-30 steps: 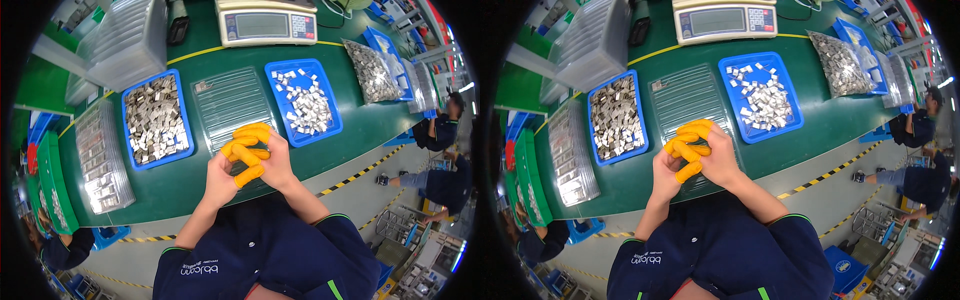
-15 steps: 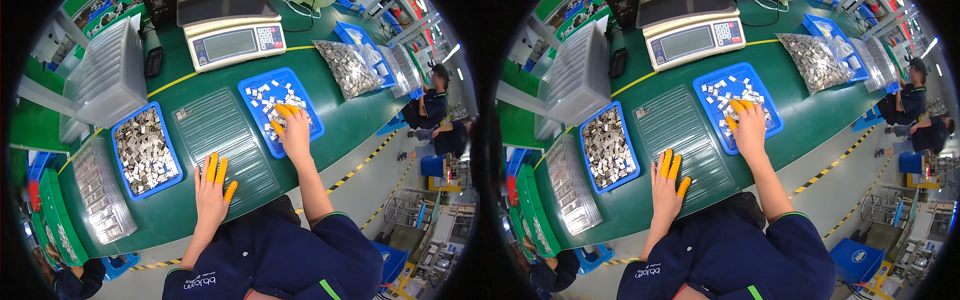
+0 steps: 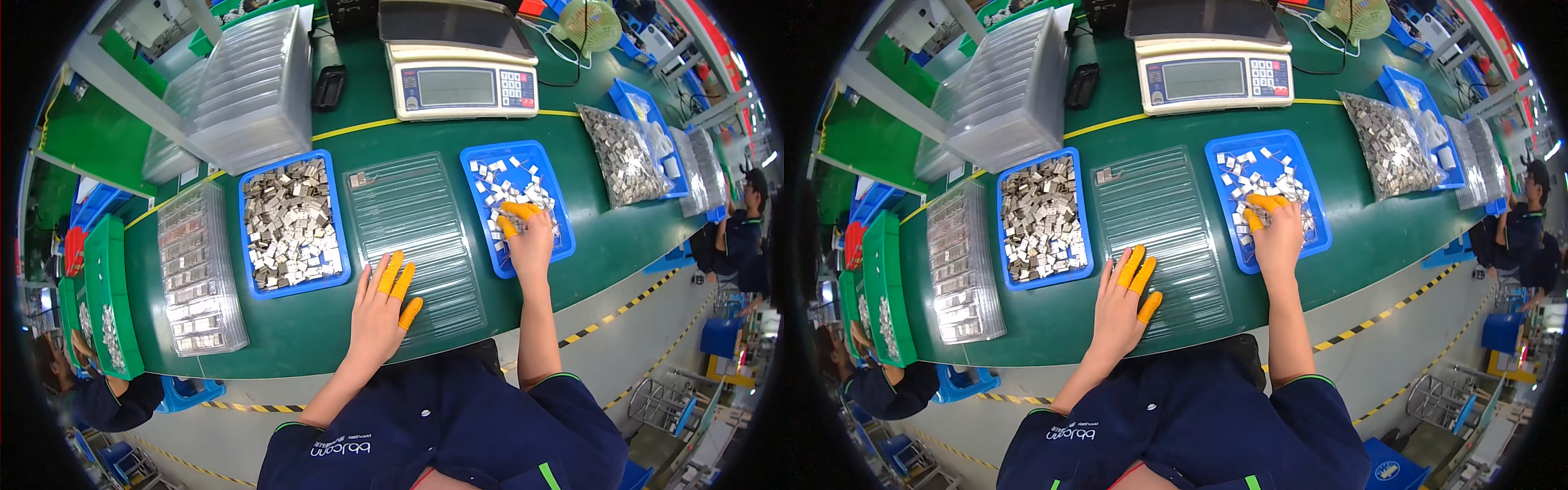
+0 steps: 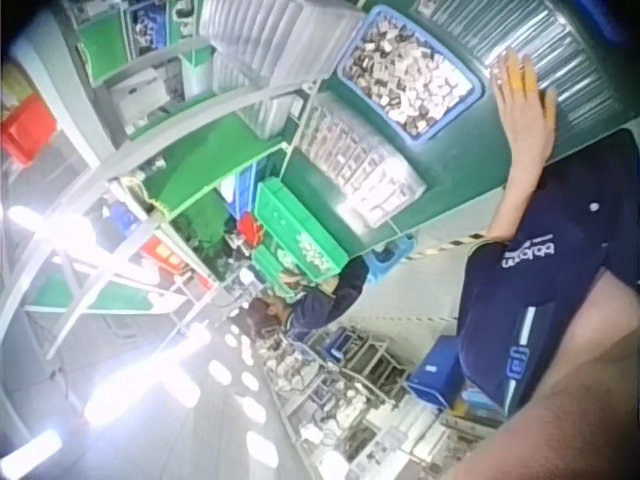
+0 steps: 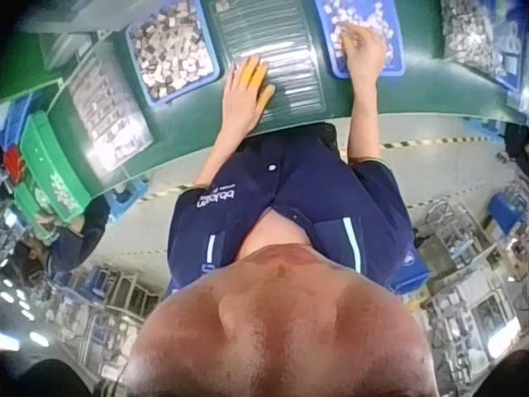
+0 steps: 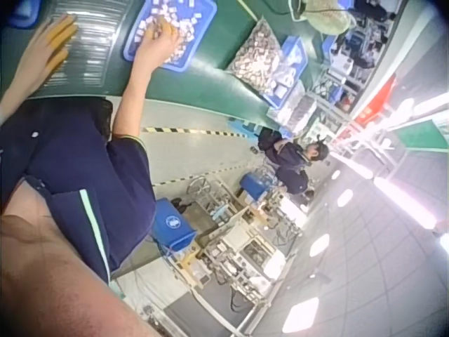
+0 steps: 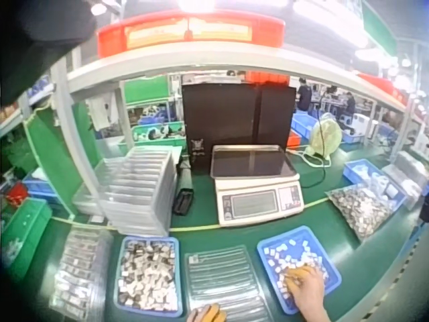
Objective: The person sits at a green workbench and assembles small electronic components. They pick up a silver rectangular piece from a blue bin and a white piece from another bin, then press them together. The assembled unit is placed into a clear plastic tray. This process is repeated continuously throughout the video.
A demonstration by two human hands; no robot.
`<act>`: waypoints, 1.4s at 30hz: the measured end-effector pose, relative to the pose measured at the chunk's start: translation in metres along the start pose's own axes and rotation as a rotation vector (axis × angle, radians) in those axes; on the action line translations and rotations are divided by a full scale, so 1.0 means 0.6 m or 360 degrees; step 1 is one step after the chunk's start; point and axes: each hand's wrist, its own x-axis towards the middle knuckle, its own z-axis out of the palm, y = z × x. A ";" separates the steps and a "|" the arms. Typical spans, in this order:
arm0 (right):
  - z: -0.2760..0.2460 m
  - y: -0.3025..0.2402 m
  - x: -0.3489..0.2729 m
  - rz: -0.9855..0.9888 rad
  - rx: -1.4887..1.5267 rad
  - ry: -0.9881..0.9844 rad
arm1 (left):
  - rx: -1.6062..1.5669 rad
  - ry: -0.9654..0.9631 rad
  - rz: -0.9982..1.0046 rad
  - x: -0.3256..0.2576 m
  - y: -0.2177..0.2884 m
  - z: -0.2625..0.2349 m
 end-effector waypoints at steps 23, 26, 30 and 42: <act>-0.034 0.005 0.008 0.0074 -0.0117 -0.0274 | 0.0229 0.0774 -0.0559 0.130 -0.203 -0.118; -0.030 0.009 0.012 0.0115 -0.0175 -0.0226 | 0.0205 0.0736 -0.0571 0.134 -0.206 -0.121; -0.026 0.019 0.015 0.0236 -0.0013 -0.0134 | 0.0411 0.0738 -0.0361 0.140 -0.204 -0.117; -0.039 -0.028 0.018 0.0149 0.0628 0.0281 | -0.1538 0.0623 -0.0662 0.100 -0.137 -0.132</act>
